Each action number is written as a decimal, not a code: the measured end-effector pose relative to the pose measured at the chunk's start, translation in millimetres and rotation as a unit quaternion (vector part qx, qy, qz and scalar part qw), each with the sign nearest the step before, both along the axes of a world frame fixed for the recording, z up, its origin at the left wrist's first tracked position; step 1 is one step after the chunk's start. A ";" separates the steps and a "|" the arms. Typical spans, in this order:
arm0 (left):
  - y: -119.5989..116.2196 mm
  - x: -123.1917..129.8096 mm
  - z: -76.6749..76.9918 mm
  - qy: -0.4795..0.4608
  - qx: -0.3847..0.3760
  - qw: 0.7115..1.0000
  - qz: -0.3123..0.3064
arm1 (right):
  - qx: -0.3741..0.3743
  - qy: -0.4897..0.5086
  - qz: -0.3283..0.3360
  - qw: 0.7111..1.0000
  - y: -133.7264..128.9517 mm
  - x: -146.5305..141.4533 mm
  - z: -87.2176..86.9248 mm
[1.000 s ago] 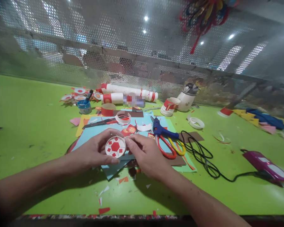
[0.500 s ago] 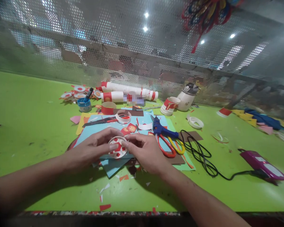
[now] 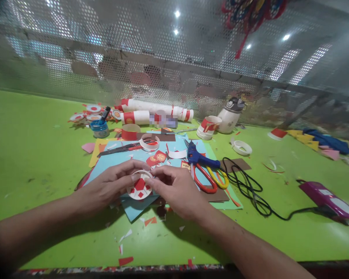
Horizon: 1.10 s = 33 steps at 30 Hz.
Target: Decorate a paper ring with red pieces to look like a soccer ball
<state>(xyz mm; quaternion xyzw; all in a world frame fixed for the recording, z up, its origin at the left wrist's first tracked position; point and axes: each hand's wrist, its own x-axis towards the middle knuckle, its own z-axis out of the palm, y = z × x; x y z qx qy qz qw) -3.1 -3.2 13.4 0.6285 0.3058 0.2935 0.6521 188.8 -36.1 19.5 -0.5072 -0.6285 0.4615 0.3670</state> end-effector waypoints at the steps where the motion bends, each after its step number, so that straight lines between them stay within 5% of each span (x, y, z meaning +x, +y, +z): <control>1: -0.1 -0.3 -0.2 0.000 -0.003 1.000 -0.004 | -0.001 -0.001 -0.001 1.000 -0.5 0.1 -0.3; 22: -0.7 -1.5 -2.9 -0.138 -0.173 0.975 -0.007 | -0.094 0.073 -0.023 0.993 -0.6 -0.2 9.9; 29: 4.4 -7.5 -10.3 -0.174 -0.145 0.967 -0.114 | -0.093 0.046 -0.018 0.994 0.3 4.2 14.0; 33: 4.4 -5.1 -8.6 -0.123 -0.094 0.984 -0.088 | -0.143 0.113 -0.016 0.983 0.0 3.3 14.3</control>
